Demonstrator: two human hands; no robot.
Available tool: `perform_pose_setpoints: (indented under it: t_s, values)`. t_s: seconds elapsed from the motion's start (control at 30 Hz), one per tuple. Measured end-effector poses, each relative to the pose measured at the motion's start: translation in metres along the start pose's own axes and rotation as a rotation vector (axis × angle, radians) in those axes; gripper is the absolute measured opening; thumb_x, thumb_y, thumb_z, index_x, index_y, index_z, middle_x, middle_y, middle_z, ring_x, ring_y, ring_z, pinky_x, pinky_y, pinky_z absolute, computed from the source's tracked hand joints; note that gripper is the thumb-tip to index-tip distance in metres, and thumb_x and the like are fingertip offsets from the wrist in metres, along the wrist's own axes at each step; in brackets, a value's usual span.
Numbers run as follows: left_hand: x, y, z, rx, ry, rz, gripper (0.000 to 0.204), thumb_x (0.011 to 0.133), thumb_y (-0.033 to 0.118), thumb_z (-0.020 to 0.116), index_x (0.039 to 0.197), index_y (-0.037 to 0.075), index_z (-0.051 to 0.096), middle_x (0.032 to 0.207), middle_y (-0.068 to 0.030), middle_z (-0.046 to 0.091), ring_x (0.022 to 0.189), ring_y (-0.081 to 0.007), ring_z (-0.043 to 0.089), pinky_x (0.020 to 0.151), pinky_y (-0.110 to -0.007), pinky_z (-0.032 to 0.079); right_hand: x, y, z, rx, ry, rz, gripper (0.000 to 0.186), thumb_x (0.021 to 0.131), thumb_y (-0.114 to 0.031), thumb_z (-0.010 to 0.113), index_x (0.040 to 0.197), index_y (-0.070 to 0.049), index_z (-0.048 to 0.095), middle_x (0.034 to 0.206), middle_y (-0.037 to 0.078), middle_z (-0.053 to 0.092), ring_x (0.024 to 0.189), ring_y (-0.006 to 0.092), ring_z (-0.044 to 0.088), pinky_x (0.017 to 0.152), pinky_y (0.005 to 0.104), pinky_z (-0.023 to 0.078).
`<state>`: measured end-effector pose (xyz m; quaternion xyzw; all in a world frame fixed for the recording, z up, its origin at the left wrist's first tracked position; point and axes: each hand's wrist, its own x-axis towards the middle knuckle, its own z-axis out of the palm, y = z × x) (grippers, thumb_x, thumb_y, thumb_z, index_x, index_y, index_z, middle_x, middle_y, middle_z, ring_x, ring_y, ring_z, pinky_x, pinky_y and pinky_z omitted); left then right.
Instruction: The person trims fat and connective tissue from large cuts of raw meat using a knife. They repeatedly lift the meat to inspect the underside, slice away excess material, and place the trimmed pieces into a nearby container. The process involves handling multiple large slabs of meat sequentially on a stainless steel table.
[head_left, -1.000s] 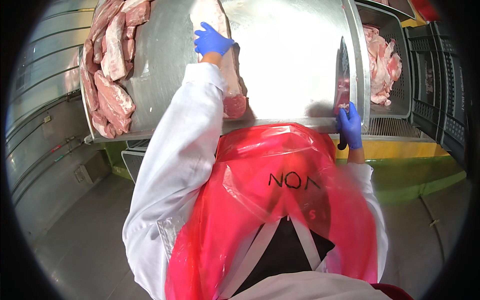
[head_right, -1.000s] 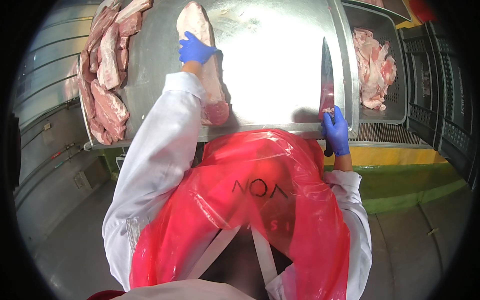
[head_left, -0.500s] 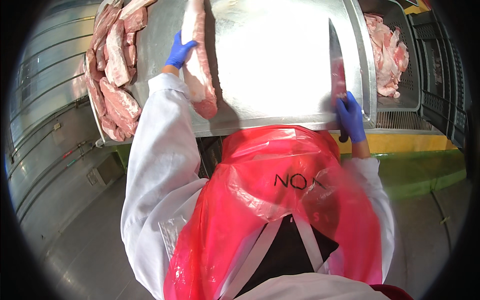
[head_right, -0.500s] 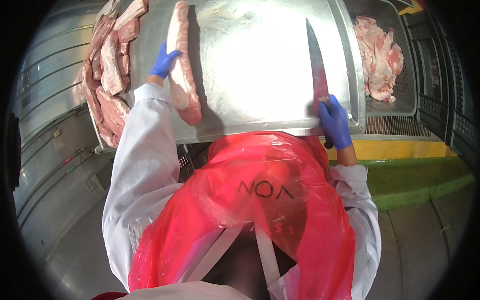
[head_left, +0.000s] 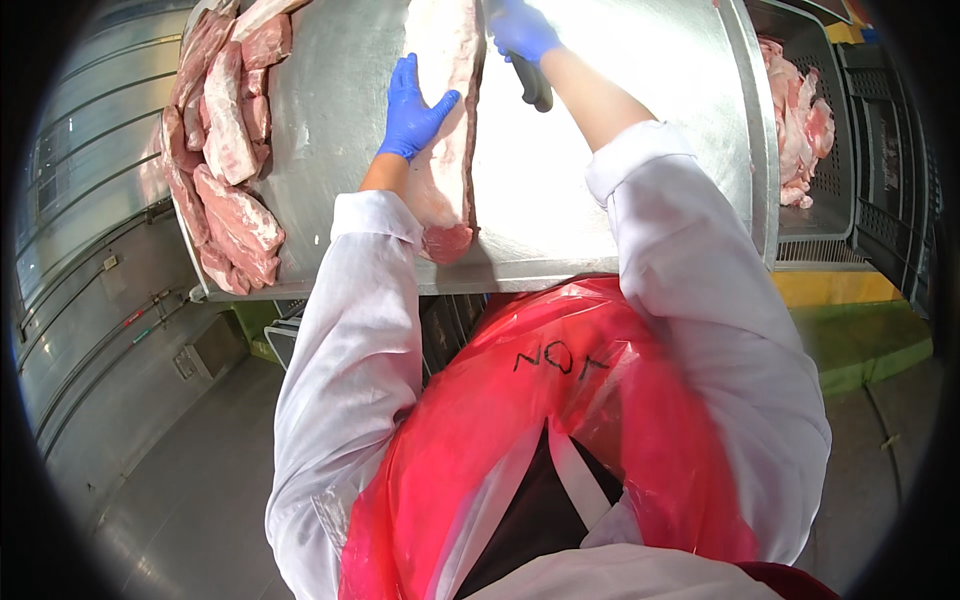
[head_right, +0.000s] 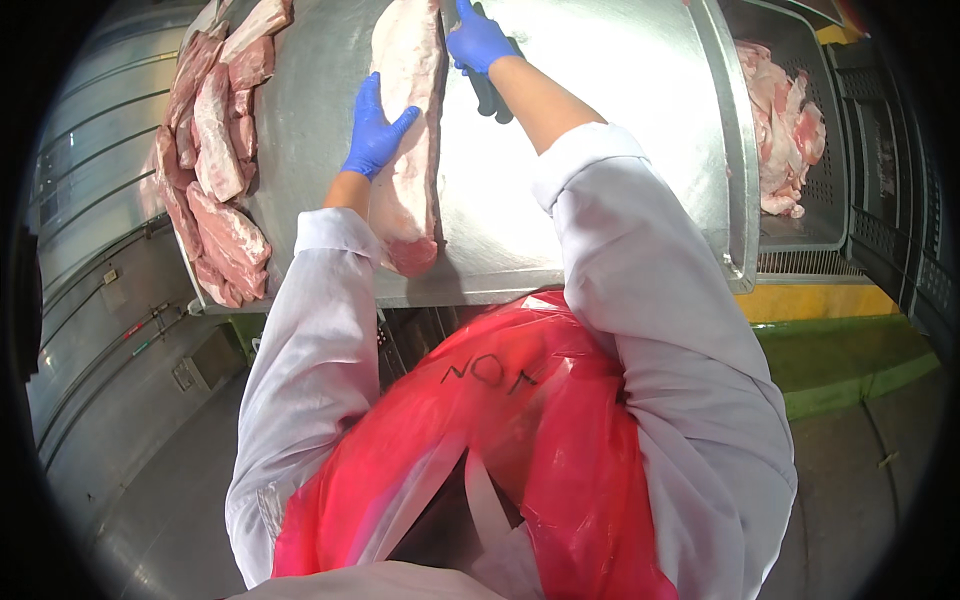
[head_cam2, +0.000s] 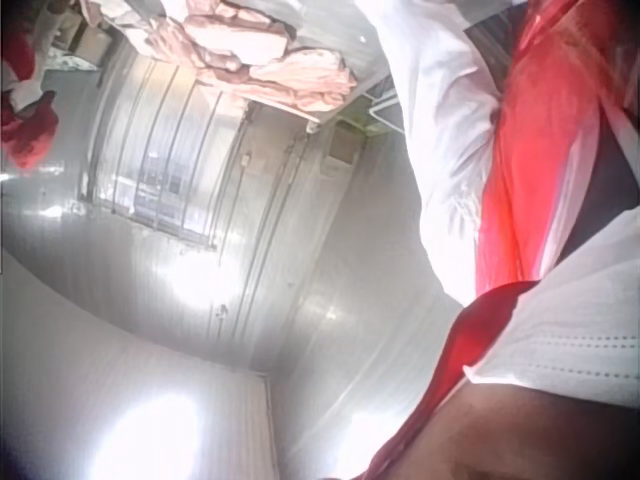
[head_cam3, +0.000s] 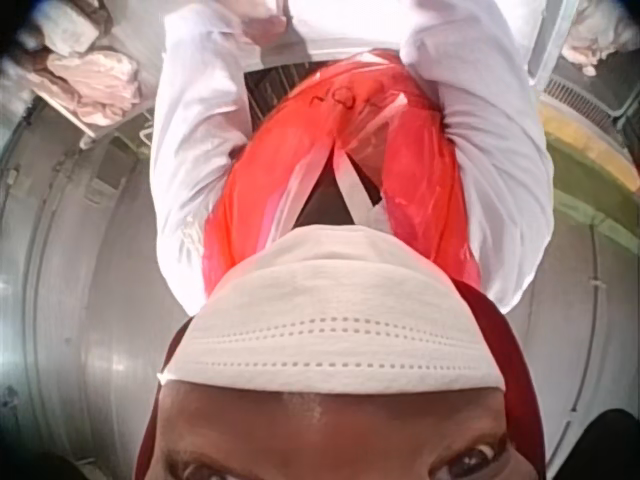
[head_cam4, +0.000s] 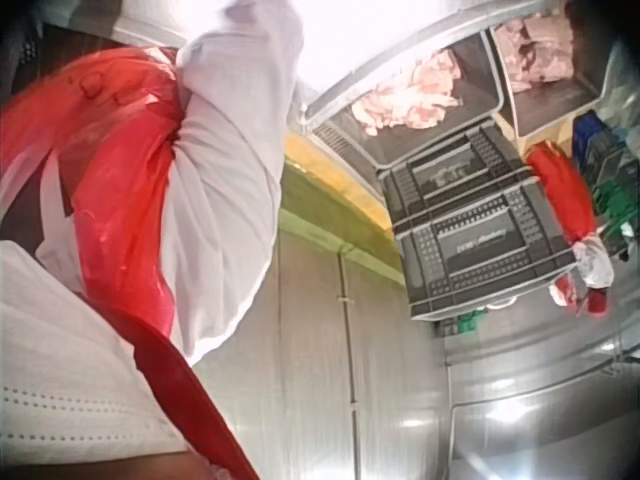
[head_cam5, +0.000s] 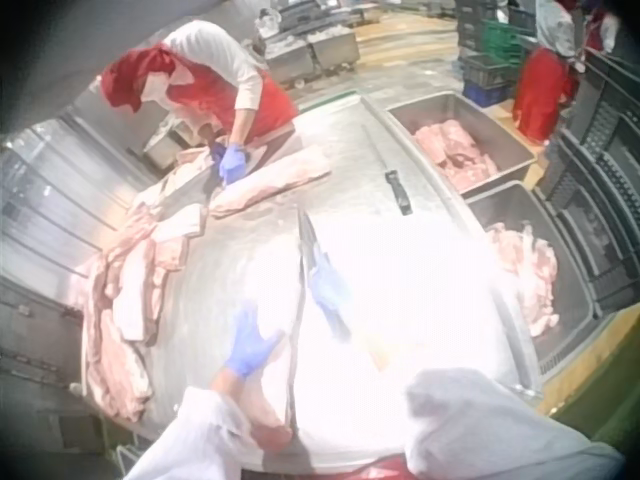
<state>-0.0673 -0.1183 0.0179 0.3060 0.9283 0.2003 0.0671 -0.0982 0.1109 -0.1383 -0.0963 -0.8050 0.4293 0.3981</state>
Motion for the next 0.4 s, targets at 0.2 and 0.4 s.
perform_pose_setpoints:
  t_s: [0.2, 0.4]
  values:
    - [-0.040, -0.034, 0.009, -0.029, 0.034, -0.105, 0.104, 0.080, 0.050, 0.076, 0.155, -0.003, 0.026, 0.158, -0.0303, 0.027, 0.148, -0.0434, 0.025, 0.122, -0.046, 0.024, -0.003, -0.152, -0.085, 0.298, -0.730, 0.722, 0.083, 0.090, -0.012, 0.052, 0.163, -0.020, 0.012, 0.086, 0.017, 0.070, 0.060, 0.0214, 0.065, 0.060, 0.0371, 0.057]
    - [-0.032, -0.035, 0.006, -0.073, -0.012, -0.064, 0.109, 0.077, 0.048, 0.076, 0.158, 0.002, 0.019, 0.162, -0.0293, 0.019, 0.150, -0.0438, 0.020, 0.121, -0.054, 0.019, 0.013, -0.124, -0.051, 0.118, -0.794, 0.723, 0.082, 0.091, -0.018, 0.053, 0.163, -0.020, 0.013, 0.088, 0.018, 0.071, 0.063, 0.0222, 0.067, 0.062, 0.0387, 0.058]
